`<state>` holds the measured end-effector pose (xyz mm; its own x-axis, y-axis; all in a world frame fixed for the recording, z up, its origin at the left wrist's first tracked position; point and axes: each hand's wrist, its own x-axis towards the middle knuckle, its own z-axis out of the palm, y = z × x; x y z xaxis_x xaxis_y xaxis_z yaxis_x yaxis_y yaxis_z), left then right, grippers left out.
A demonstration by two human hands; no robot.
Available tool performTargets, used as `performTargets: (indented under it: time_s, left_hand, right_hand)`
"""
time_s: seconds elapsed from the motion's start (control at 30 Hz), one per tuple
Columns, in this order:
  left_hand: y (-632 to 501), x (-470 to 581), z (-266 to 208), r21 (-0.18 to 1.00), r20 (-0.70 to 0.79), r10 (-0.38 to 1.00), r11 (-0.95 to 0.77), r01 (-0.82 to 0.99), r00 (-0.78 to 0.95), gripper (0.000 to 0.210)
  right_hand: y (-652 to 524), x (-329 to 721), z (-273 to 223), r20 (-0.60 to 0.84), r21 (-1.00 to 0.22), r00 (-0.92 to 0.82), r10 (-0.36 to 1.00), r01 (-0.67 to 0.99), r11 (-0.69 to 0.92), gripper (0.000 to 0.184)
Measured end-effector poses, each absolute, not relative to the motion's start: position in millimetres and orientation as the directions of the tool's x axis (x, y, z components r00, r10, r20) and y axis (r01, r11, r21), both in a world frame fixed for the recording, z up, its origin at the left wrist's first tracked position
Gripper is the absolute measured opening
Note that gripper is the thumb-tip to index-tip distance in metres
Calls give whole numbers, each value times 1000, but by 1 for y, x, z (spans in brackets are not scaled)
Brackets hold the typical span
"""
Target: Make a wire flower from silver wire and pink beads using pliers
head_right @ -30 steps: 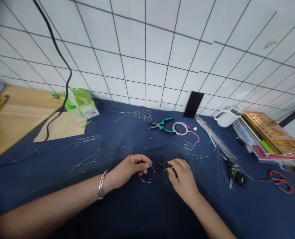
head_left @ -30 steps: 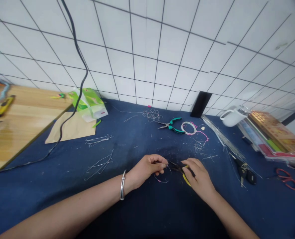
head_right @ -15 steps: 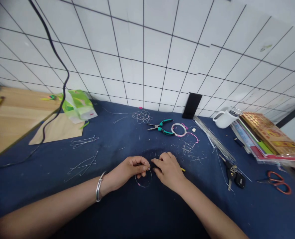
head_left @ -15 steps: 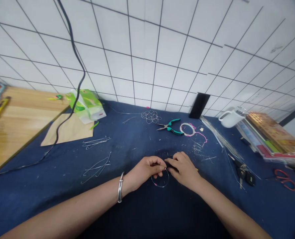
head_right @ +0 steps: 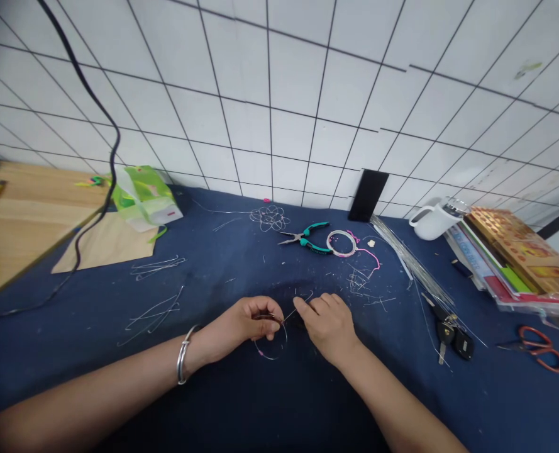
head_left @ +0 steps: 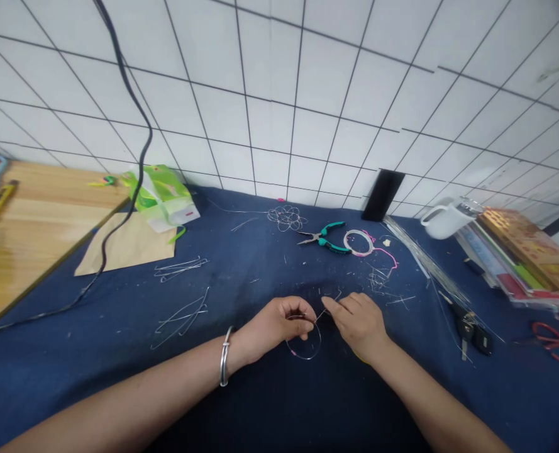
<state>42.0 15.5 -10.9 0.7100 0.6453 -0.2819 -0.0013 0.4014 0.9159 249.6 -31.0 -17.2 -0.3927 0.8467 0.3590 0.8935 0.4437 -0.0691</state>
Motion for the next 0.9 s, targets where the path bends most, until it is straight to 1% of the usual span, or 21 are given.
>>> performTargets:
  time_s: [0.07,0.13,0.23,0.37,0.47,0.53,0.63,0.7,0.77,0.83,0.9]
  left_hand:
    - [14,43,-11,917,-274,648,399,-10,711,14]
    - [13,43,-10,925,-269,653,381,-1,708,16]
    - [11,43,-10,945,-254,662,324,37,705,12]
    - [9,42,-10,954,-266,663,286,92,700,10]
    - [9,43,-10,960,-248,705,270,71,665,10]
    - [9,44,-11,971,-210,755,234,44,621,9]
    - [12,43,-13,985,-159,799,172,32,580,8]
    - [14,42,-14,989,-139,807,137,46,574,7]
    - [14,41,-14,993,-112,816,80,81,567,5]
    - [14,40,-15,992,-63,822,-8,123,565,3]
    - [13,40,-15,982,-1,823,-105,154,568,4]
  right_hand:
    - [-33,247,-19,402,-146,-365,840,880,453,31]
    - [-33,241,-19,438,-260,-322,840,848,461,32]
    - [-34,232,-15,426,-443,-244,871,783,436,31]
    - [-37,225,-4,370,-618,-154,916,696,367,27]
    - [-38,224,4,287,-730,-135,948,609,309,20]
    - [-39,226,7,224,-813,-136,965,520,262,13]
    - [-39,229,5,147,-930,-88,985,326,168,7]
    - [-38,230,1,82,-979,-16,997,184,83,5]
    - [-37,230,-1,-26,-998,35,999,63,-29,7]
    - [-35,230,-1,-161,-987,22,987,-31,-160,14]
    - [-34,231,0,-293,-950,-33,956,-100,-295,27]
